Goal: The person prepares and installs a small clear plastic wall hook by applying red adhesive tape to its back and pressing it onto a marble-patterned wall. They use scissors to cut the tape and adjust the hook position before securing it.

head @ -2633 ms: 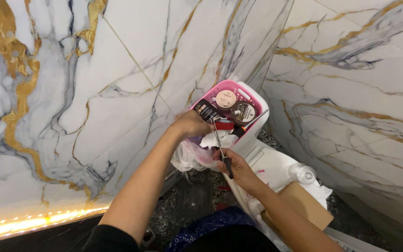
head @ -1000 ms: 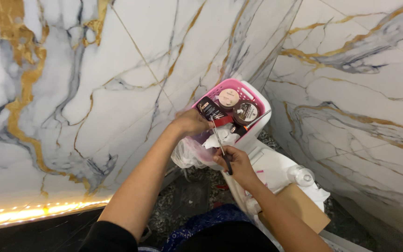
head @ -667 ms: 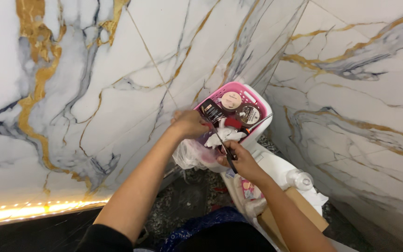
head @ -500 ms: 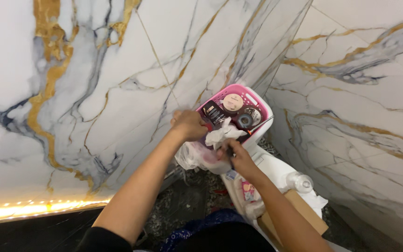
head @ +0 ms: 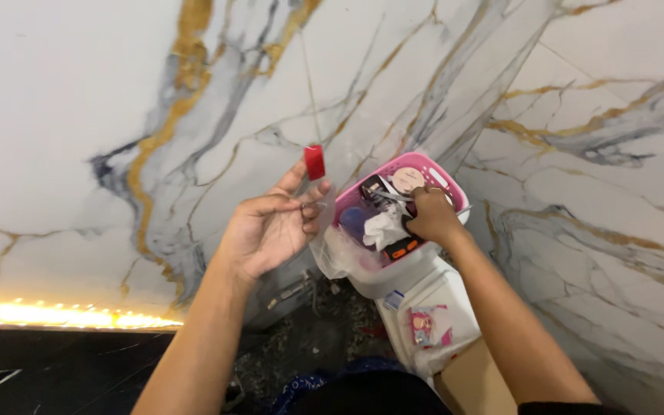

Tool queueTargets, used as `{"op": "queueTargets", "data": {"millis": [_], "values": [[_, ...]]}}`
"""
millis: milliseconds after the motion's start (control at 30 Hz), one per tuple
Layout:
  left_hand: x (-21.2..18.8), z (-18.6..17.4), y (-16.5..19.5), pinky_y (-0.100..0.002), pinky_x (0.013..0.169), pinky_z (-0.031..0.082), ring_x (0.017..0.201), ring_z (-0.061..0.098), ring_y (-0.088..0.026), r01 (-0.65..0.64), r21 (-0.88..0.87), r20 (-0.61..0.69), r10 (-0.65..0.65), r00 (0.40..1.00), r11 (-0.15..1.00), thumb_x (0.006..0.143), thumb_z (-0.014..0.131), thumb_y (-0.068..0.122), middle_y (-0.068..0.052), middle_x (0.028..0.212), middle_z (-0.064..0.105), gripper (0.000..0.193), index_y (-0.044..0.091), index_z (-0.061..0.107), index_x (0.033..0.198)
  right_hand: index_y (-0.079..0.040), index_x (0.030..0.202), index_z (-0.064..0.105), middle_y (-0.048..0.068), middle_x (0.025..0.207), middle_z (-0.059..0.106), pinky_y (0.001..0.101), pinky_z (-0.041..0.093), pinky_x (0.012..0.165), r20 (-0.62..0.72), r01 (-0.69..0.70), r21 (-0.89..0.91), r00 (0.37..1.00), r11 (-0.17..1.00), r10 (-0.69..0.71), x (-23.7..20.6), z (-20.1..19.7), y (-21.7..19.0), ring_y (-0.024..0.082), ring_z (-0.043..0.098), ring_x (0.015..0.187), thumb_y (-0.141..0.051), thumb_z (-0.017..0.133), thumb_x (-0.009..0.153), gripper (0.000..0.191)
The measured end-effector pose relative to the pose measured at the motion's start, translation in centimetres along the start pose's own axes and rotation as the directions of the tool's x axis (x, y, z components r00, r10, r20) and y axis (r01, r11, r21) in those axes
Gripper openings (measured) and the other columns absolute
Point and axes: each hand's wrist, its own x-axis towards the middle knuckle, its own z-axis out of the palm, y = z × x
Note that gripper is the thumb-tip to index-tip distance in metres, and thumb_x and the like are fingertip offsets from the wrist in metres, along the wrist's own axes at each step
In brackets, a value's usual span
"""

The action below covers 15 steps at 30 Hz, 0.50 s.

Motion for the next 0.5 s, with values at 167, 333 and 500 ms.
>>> {"op": "queueTargets", "data": {"millis": [167, 333, 500], "values": [[-2.1, 1.2, -0.2, -0.029, 0.08, 0.042, 0.092, 0.055, -0.015, -0.077, -0.073, -0.057, 0.072, 0.996, 0.994, 0.082, 0.064, 0.005, -0.011, 0.127, 0.061, 0.068, 0.025, 0.052, 0.145, -0.012, 0.11, 0.074, 0.02, 0.106, 0.071, 0.0464, 0.051, 0.095, 0.262, 0.011, -0.244, 0.964, 0.97, 0.055, 1.9, -4.3, -4.1, 0.036, 0.067, 0.104, -0.025, 0.08, 0.076, 0.038], [-3.2, 1.8, -1.2, -0.025, 0.078, 0.039, 0.091, 0.05, -0.01, -0.023, 0.102, -0.12, 0.035, 0.992, 0.995, 0.082, 0.061, 0.002, -0.006, 0.136, 0.06, 0.062, 0.018, 0.053, 0.142, -0.008, 0.118, 0.07, 0.008, 0.108, 0.069, 0.0352, 0.048, 0.095, -0.195, 0.331, 0.497, 0.943, 0.802, -0.268, -0.7, -10.0, -13.8, 0.023, 0.063, 0.106, -0.022, 0.077, 0.088, 0.034], [-4.6, 3.1, -1.7, -0.027, 0.091, 0.04, 0.103, 0.05, -0.009, -0.073, 0.298, -0.013, 0.08, 0.997, 0.952, 0.083, 0.054, -0.004, -0.003, 0.14, 0.056, 0.069, 0.008, 0.051, 0.151, -0.006, 0.107, 0.068, 0.003, 0.103, 0.066, 0.0283, 0.049, 0.092, -0.272, 0.444, 0.622, 0.895, 0.645, -0.354, -2.4, -11.4, -20.0, 0.016, 0.062, 0.103, -0.01, 0.081, 0.087, 0.024]]}}
